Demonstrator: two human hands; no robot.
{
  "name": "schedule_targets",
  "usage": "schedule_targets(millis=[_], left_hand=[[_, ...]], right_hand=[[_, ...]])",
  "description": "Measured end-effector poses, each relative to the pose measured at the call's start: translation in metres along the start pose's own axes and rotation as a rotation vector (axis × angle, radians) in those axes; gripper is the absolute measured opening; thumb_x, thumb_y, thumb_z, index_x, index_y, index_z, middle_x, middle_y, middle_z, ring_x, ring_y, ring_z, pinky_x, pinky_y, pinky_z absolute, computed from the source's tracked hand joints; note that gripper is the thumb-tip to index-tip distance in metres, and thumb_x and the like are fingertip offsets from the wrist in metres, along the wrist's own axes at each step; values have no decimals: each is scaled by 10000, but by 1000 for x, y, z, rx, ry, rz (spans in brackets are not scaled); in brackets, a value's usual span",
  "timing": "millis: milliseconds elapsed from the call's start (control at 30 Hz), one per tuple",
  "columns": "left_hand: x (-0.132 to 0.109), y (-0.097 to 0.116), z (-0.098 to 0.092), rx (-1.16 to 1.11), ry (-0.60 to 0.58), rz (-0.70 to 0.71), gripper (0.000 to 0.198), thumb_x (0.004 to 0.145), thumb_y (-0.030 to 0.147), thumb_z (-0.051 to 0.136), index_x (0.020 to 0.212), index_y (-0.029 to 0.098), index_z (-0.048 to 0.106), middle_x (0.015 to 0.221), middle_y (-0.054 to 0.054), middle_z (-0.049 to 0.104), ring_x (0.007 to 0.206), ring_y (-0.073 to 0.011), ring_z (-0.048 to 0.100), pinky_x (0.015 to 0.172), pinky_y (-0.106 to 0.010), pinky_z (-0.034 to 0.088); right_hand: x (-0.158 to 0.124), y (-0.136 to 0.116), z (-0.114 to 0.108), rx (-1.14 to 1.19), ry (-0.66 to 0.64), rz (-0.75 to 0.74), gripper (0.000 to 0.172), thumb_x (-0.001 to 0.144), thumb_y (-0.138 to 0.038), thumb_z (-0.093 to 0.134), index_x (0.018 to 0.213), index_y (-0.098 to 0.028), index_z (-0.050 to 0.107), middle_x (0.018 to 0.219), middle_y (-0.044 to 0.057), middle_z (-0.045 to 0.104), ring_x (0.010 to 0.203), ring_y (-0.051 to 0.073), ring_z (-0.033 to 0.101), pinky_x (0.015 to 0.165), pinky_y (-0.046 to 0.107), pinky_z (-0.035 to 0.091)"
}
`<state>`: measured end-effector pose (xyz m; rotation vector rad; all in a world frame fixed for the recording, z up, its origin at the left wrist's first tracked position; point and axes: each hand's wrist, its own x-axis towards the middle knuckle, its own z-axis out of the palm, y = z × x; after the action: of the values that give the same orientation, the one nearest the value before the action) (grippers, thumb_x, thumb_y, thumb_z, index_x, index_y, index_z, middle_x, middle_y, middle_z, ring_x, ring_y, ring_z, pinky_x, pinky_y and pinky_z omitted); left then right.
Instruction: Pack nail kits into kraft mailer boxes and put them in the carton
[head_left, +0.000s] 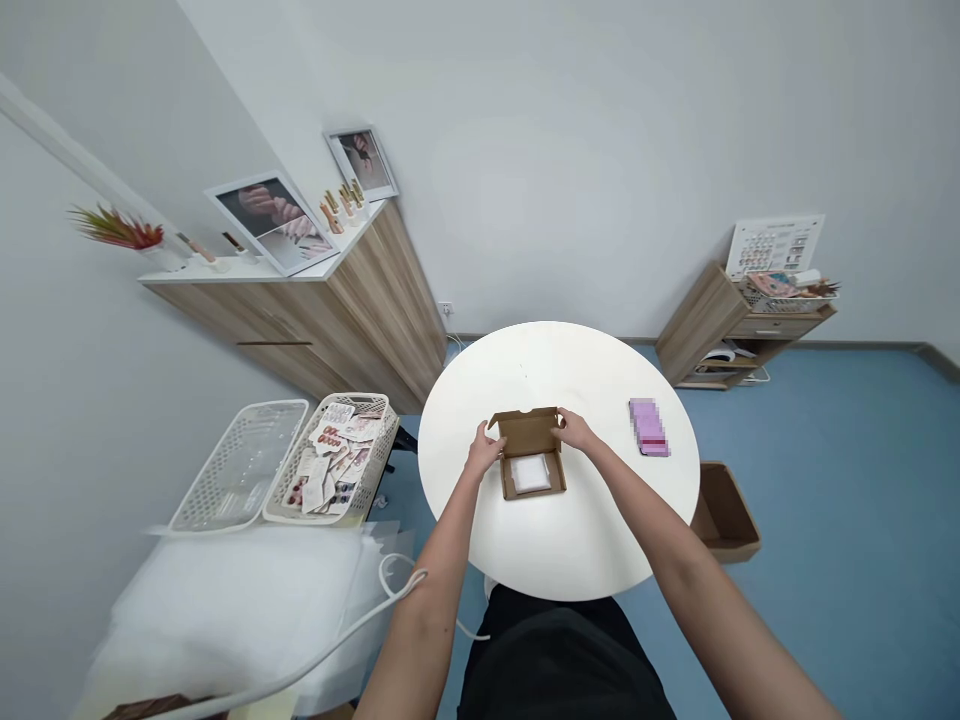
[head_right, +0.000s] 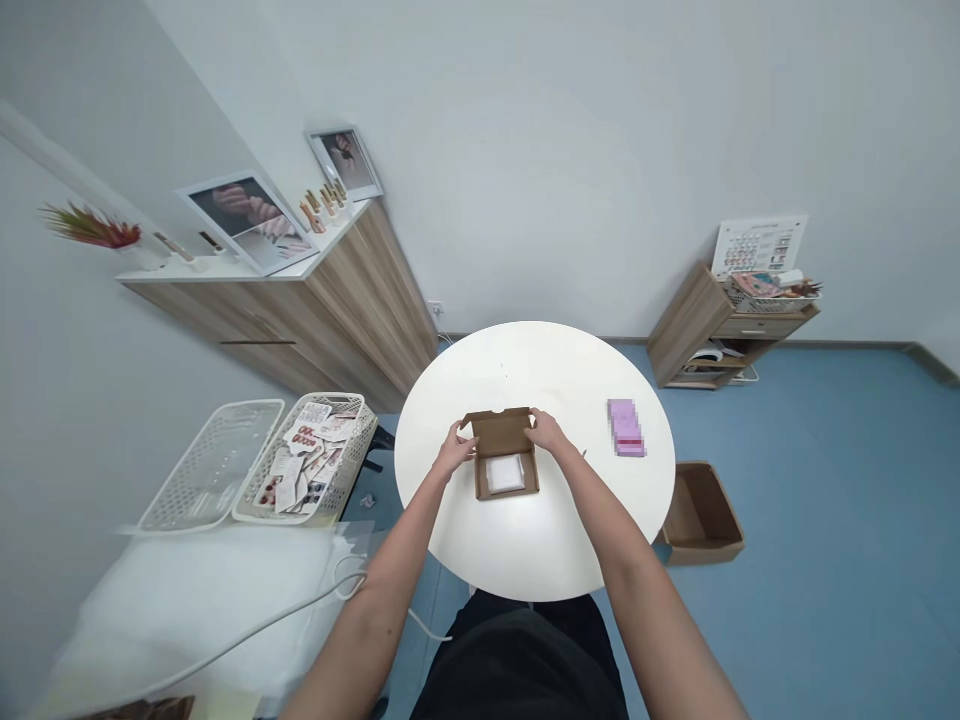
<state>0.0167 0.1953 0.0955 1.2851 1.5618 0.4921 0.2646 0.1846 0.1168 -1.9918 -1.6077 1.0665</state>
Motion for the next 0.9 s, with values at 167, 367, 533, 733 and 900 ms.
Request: schedule_targets(millis=[167,367,533,733,900], left_hand=[[-15,-2,0,16,-45,37,474,842,377,598,1278,206,522,865,-22,659,797,-157,679,695,-247,549],[-45,-25,5,90,-1,227,359,783,302,643,1134,228,627,909,-15,692,836,-176,682,779,-278,535],[-62,-46,13,166,23,278,432,762,157,610,1184,249,611,1046,-24,701,911,-172,682,812,-281,541],[-73,-66,27,248,70,376,594,711,22,552,1261,247,552,1234,-46,640,1072,-192,631,930,-341,520],[-82,-85,39,393,122,444,597,765,38,488,1321,254,489,1260,-70,581,1108,-211,605,883,-342,537]], right_hand=[[-20,3,1,-66,-20,-51,254,810,-208,547,1061,-212,585,831,-3,635,719,144,589,617,231,409],[-59,16,14,-194,-6,-140,343,828,-160,522,1153,-255,576,940,14,682,835,173,620,699,254,414],[-86,27,31,-296,34,-142,516,802,-98,484,1282,-280,534,1134,25,677,996,202,616,818,284,430],[-101,44,54,-385,78,-158,634,776,-52,448,1375,-258,465,1234,51,614,1105,212,548,847,293,450],[-111,60,73,-420,148,-175,681,790,-22,419,1425,-266,410,1306,83,534,1145,229,493,785,301,490]])
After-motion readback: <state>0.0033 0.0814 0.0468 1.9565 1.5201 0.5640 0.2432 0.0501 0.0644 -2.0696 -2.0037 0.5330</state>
